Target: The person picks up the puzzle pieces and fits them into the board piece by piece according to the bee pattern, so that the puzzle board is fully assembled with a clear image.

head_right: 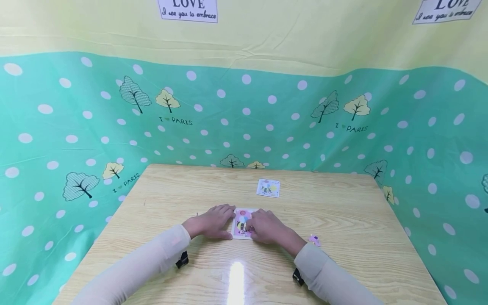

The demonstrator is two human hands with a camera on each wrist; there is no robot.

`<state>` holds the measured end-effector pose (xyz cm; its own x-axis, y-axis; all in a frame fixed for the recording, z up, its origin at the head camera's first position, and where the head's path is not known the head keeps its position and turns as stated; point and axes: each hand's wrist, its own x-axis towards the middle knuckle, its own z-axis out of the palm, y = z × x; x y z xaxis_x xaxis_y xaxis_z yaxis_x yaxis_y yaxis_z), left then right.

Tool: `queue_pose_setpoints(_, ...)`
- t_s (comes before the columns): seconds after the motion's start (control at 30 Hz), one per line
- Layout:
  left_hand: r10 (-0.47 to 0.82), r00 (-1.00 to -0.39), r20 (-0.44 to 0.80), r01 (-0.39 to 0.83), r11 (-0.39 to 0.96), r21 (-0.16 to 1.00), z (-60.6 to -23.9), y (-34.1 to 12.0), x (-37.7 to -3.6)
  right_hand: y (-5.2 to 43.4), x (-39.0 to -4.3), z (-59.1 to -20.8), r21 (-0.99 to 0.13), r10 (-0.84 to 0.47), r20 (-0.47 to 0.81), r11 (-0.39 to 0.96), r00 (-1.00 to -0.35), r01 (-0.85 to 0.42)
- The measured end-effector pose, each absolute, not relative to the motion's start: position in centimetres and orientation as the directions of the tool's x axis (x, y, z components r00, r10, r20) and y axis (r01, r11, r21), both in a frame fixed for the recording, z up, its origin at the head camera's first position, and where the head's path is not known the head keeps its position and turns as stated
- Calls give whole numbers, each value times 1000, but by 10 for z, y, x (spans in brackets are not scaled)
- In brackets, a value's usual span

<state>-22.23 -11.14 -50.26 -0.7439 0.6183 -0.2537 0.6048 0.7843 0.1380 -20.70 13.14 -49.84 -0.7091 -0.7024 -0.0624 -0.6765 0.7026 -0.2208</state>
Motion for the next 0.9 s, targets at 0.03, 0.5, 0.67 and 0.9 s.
queue_pose_setpoints(0.03, 619, -743, -254, 606, 784, 135, -503, -111, -222, 132, -207, -498, -220, -702, -65, 703, -709, -676)
queue_pose_setpoints(0.5, 612, -747, -260, 600, 789, 135, -504, -112, -223, 135, -209, -503, -214, -713, -19, 688, -701, -694)
queue_pose_setpoints(0.67, 618, -744, -254, 607, 784, 133, -505, -111, -223, 131, -209, -505, -205, -723, -22, 680, -691, -705)
queue_pose_setpoints(0.9, 617, -743, -257, 605, 785, 134, -503, -110, -223, 128, -209, -507, -167, -727, -25, 680, -686, -714)
